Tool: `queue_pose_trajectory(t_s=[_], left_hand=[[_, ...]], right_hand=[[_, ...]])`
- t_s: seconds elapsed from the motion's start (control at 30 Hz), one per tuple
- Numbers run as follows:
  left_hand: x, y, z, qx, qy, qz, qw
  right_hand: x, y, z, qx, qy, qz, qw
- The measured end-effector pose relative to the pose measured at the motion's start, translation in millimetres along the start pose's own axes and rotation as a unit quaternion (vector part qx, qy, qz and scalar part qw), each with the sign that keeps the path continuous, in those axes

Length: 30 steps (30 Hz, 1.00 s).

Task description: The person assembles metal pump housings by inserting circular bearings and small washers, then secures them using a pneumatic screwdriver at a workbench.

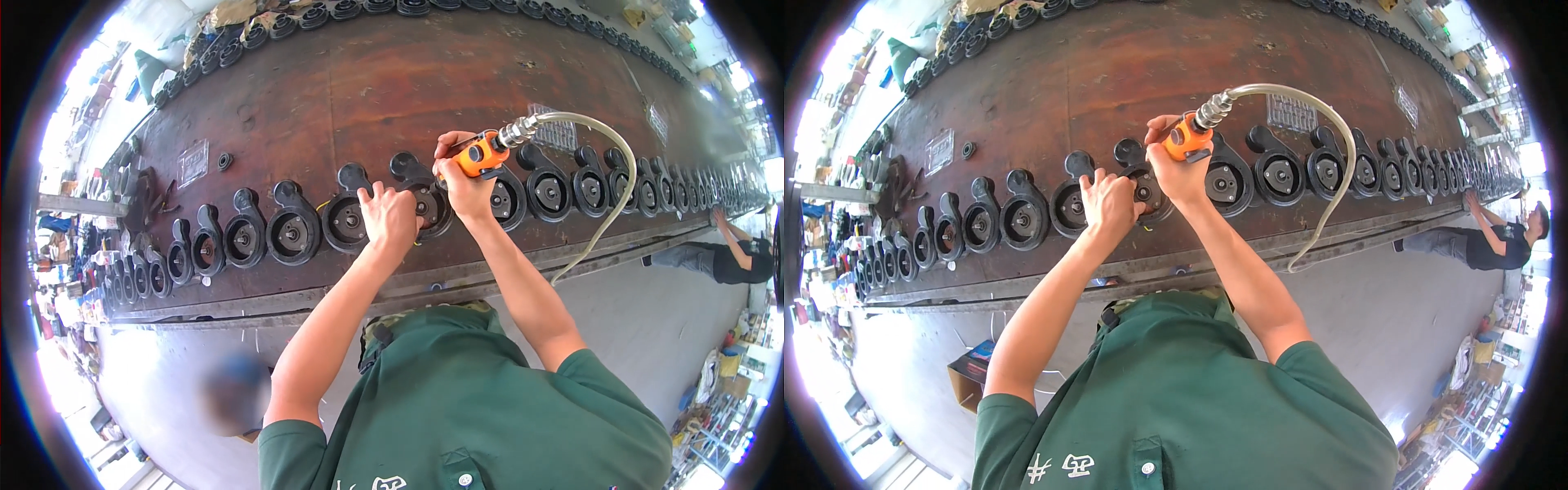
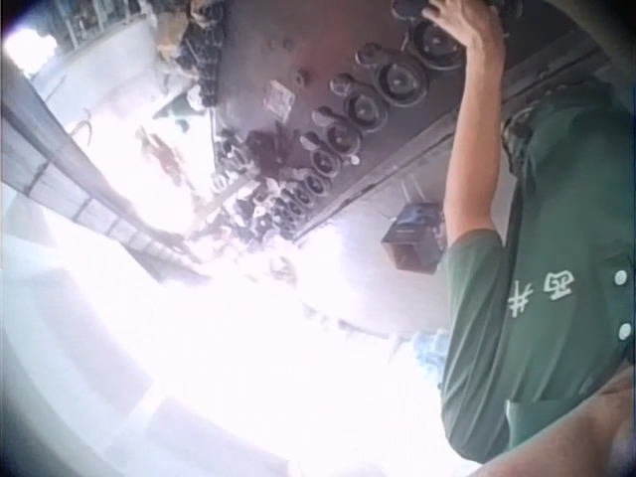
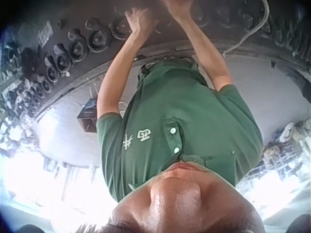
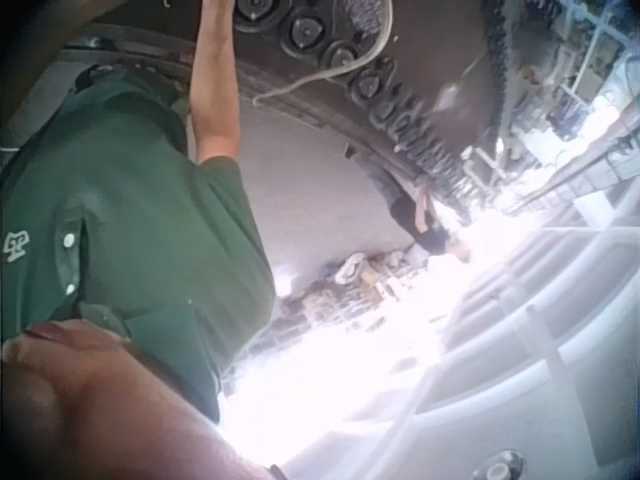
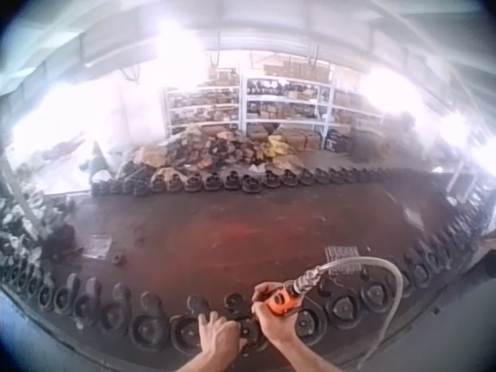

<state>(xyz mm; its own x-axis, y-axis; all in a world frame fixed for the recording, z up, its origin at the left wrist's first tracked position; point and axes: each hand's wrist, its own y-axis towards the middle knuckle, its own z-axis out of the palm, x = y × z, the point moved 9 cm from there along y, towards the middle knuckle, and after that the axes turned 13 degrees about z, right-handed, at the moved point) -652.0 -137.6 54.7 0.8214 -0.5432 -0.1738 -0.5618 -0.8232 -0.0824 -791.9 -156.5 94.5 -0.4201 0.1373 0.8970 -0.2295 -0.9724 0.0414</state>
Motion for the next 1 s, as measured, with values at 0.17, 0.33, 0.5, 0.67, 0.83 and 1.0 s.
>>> queue_pose_trajectory(t_s=[0.17,0.33,0.5,0.67,0.83,1.0], left_hand=[[1,-2,-2,-0.004,-0.014,-0.001,1.0],[4,-1,1,-0.008,-0.015,-0.008,1.0],[4,-2,1,-0.012,-0.021,-0.007,1.0],[6,-3,1,-0.014,-0.019,-0.011,1.0],[6,-4,1,-0.011,-0.023,-0.012,1.0],[5,-4,1,-0.013,-0.022,-0.01,1.0]], right_hand=[[-4,10,9,0.018,-0.012,-0.003,1.0],[-11,10,10,0.022,-0.018,0.001,1.0],[-14,10,9,0.03,-0.022,-0.002,0.999],[-11,9,10,0.03,-0.03,-0.003,0.999],[-14,10,6,0.031,-0.02,-0.001,0.999],[-15,10,4,0.027,-0.007,-0.012,1.0]])
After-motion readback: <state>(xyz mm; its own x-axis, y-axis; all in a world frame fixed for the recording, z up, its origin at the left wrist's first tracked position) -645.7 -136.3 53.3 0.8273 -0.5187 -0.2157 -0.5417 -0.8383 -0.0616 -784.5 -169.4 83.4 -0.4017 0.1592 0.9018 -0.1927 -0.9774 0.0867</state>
